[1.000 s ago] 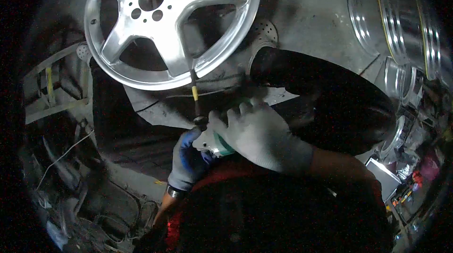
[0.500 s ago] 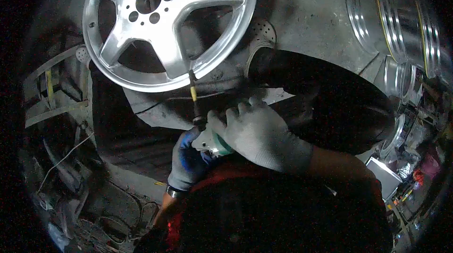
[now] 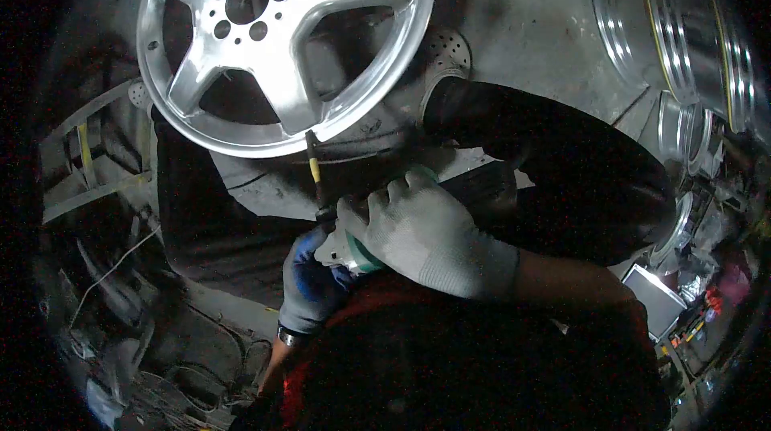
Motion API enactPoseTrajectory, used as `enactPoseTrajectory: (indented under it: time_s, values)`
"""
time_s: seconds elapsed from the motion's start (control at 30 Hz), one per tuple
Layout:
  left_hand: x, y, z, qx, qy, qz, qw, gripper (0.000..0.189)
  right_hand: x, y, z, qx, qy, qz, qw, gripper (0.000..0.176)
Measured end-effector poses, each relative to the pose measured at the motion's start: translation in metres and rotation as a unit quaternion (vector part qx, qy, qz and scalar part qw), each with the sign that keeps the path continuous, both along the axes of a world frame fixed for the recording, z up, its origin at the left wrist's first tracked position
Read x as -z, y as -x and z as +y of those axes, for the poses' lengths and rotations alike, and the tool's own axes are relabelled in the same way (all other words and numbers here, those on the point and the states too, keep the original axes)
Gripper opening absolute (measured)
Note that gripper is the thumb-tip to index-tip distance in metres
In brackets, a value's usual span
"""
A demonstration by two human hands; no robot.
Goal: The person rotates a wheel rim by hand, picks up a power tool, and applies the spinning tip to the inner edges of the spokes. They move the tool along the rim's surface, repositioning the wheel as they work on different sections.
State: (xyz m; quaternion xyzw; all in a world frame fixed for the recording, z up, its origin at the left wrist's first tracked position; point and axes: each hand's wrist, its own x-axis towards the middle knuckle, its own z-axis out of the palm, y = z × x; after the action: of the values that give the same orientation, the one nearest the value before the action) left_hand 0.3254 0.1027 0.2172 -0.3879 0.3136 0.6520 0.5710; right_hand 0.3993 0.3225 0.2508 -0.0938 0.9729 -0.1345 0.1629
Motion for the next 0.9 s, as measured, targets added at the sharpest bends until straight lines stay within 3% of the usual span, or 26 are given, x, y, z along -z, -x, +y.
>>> enactPoseTrajectory:
  time_s: [0.07,0.17,0.3,0.37,0.4,0.43,0.47,0.5,0.63,0.7,0.83,0.9]
  values:
    - [0.002,-0.007,-0.002,0.061,-0.044,0.144,0.987,0.044,0.003,-0.004,0.004,0.018,0.008,0.017,1.0,0.044]
    - [0.023,-0.011,0.002,0.115,-0.13,0.234,0.957,0.043,-0.003,-0.011,0.017,0.042,-0.017,0.006,0.999,0.045]
    - [0.024,-0.013,0.012,0.226,-0.06,0.361,0.903,0.042,-0.009,-0.012,0.025,0.047,-0.016,-0.023,0.999,0.049]
    - [0.021,-0.013,0.006,0.29,-0.016,0.549,0.783,0.041,-0.006,-0.008,0.019,0.04,-0.009,-0.013,0.999,0.05]
    - [0.021,-0.009,0.006,0.291,-0.013,0.549,0.783,0.041,-0.006,-0.005,0.015,0.039,-0.006,-0.012,0.999,0.05]
    - [0.017,-0.001,0.009,0.16,-0.029,0.287,0.944,0.042,-0.006,-0.001,0.011,0.021,-0.021,-0.021,0.999,0.05]
    - [0.012,0.005,0.012,0.009,-0.043,-0.008,0.999,0.042,-0.006,0.0,0.009,0.003,-0.037,-0.03,0.999,0.05]
    - [0.002,-0.002,0.012,0.048,-0.079,0.179,0.979,0.042,-0.005,0.0,0.01,0.002,-0.036,-0.031,0.999,0.05]
    - [0.024,-0.011,0.007,0.074,-0.093,0.213,0.97,0.04,-0.004,-0.007,0.018,0.038,-0.02,-0.024,0.999,0.046]
    - [0.026,-0.009,0.019,0.228,-0.054,0.359,0.903,0.036,-0.007,-0.01,0.022,0.055,-0.022,-0.019,0.998,0.042]
    - [0.058,-0.014,-0.006,0.236,-0.045,0.287,0.927,0.038,-0.01,-0.007,0.021,0.052,-0.025,-0.02,0.998,0.044]
    - [0.054,-0.013,-0.018,0.055,0.026,0.042,0.997,0.046,-0.004,-0.002,0.013,0.034,-0.018,-0.01,0.999,0.044]
